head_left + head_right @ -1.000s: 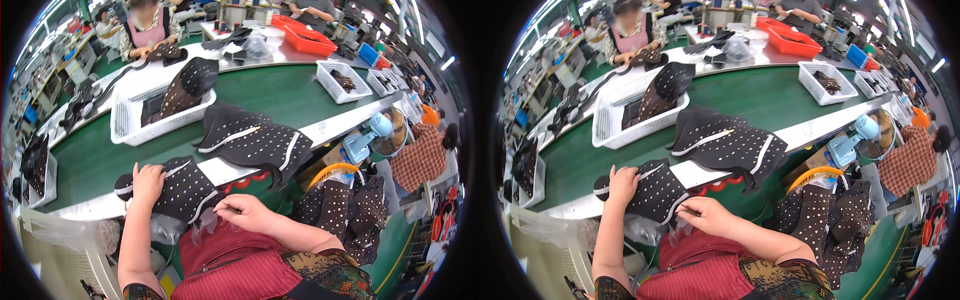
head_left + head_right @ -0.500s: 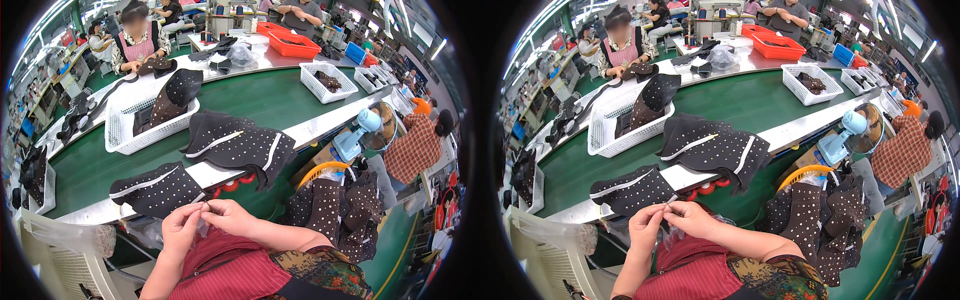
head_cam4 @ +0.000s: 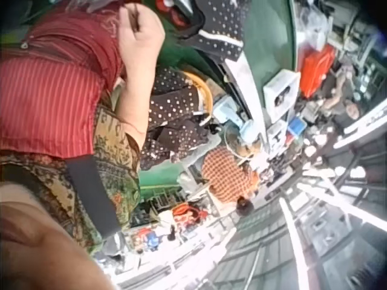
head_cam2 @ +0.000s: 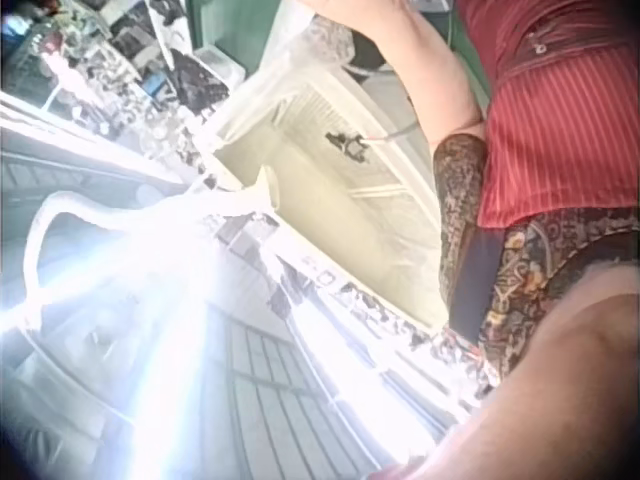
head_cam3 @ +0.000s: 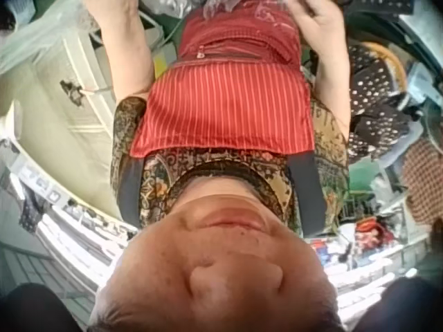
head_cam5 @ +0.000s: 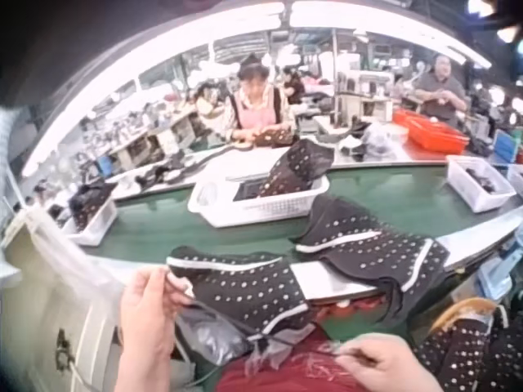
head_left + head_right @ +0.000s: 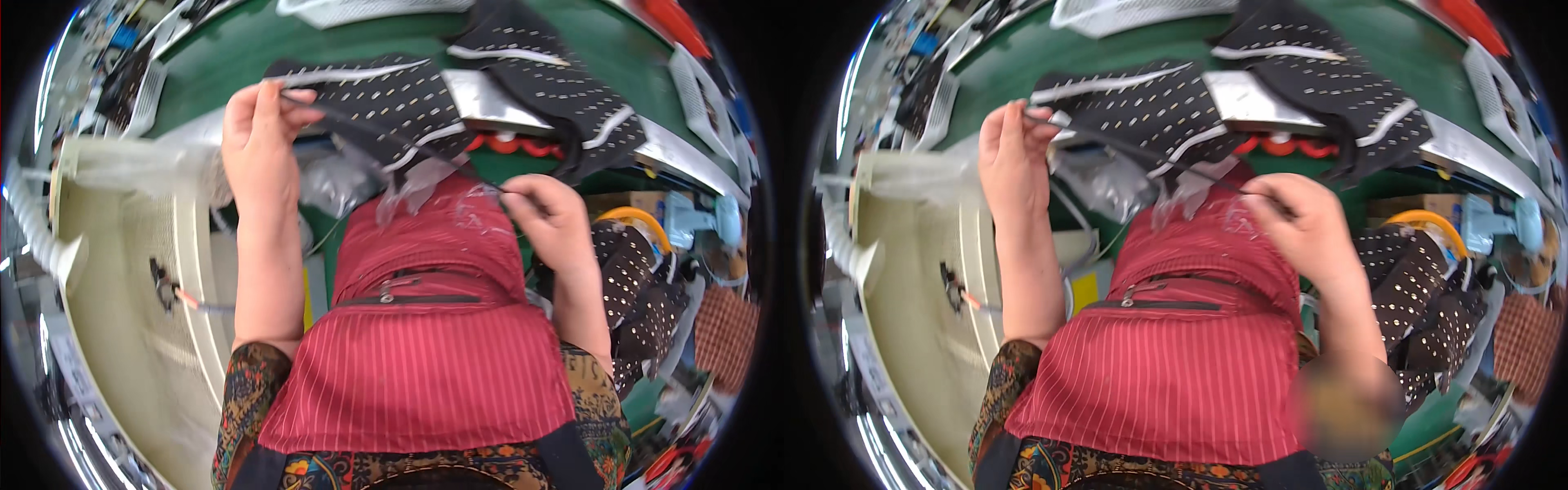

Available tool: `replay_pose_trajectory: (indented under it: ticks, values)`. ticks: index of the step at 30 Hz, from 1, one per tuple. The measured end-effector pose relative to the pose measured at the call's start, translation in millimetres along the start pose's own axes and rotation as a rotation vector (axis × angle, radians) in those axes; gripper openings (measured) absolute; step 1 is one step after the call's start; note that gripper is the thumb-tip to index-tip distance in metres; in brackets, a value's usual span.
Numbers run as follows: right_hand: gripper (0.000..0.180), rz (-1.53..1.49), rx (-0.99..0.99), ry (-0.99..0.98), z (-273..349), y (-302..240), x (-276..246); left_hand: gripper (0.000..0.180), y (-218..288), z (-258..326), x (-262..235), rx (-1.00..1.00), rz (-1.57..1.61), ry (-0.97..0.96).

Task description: The person uses pliers to attach small metal eyelets to black fabric shoe parts. They repeatedly pick up the fabric, position the eyelets, and use the tool to secure them. The person handles multiple shoe parts, placing finished ones into a white basket on the table.

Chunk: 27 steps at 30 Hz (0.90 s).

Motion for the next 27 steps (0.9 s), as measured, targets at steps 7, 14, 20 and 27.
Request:
replay_pose_trajectory:
  ticks: [7,14,20,27]
  values:
    - [0.007,0.03,0.263,-0.101,47,44,-35,0.016,-16,9,-29,-0.054,-0.164,0.065]
    - [0.017,0.476,0.304,-0.284,59,59,-53,0.011,-22,32,2,-0.087,-0.216,-0.064]
    - [0.026,0.146,-0.046,-0.023,6,21,-27,0.007,-12,55,35,0.078,-0.651,-0.422]
    - [0.022,-0.535,0.078,-0.176,-43,-20,43,0.006,-7,52,52,0.233,-0.657,-0.52]
Point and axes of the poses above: each hand's wrist, its own z-axis away from the middle knuckle, its own x-axis out of the palm, y = z × x, the point moved 2 cm from there along -z, towards the middle knuckle, and after that the axes turned 14 degrees about -x, right-handed, at the moved point
